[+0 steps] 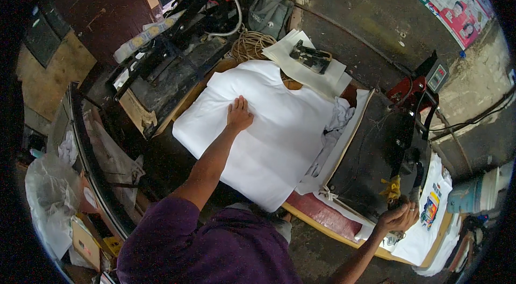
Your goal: Printing designs onto white t-shirts using a heat press machine.
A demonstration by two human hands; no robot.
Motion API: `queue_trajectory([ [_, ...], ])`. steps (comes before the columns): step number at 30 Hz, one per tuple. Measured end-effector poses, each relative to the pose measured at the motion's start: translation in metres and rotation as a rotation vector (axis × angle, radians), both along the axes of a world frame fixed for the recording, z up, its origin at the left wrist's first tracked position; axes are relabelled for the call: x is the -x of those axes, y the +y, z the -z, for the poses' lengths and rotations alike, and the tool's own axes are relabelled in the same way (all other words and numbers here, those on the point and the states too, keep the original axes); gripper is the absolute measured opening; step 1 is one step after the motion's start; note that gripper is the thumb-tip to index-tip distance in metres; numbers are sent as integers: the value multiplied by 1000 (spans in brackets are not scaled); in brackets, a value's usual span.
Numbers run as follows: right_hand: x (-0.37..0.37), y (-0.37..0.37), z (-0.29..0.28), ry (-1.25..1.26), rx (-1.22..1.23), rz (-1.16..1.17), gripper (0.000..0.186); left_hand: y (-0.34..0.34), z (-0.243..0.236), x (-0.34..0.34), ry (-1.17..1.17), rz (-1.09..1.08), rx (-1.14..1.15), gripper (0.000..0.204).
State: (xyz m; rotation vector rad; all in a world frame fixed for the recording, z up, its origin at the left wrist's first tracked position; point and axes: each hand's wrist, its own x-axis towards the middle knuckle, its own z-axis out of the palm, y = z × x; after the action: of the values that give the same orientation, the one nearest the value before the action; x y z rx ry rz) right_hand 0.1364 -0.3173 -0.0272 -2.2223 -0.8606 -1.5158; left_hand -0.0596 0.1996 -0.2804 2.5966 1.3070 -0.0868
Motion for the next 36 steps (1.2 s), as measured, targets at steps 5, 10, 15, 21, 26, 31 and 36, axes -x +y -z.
queue_trajectory([
  [5,9,0,-7,176,44,31,41,8,-18,5,54,32,185,87],
  [10,16,-7,-13,299,98,5,33,-37,-8,19,112,56,83,92],
  [15,20,-3,-19,340,128,23,34,-60,-6,25,71,88,-52,81],
  [21,22,1,-20,258,109,14,37,-56,-22,-5,-7,278,-147,70],
  [26,15,-1,-9,215,92,41,39,-47,-35,-35,122,237,74,69],
  [31,13,-2,-4,194,36,42,41,5,-47,-42,-14,217,316,54],
  [36,15,1,-7,134,51,11,42,49,-22,4,-219,-121,-314,59],
])
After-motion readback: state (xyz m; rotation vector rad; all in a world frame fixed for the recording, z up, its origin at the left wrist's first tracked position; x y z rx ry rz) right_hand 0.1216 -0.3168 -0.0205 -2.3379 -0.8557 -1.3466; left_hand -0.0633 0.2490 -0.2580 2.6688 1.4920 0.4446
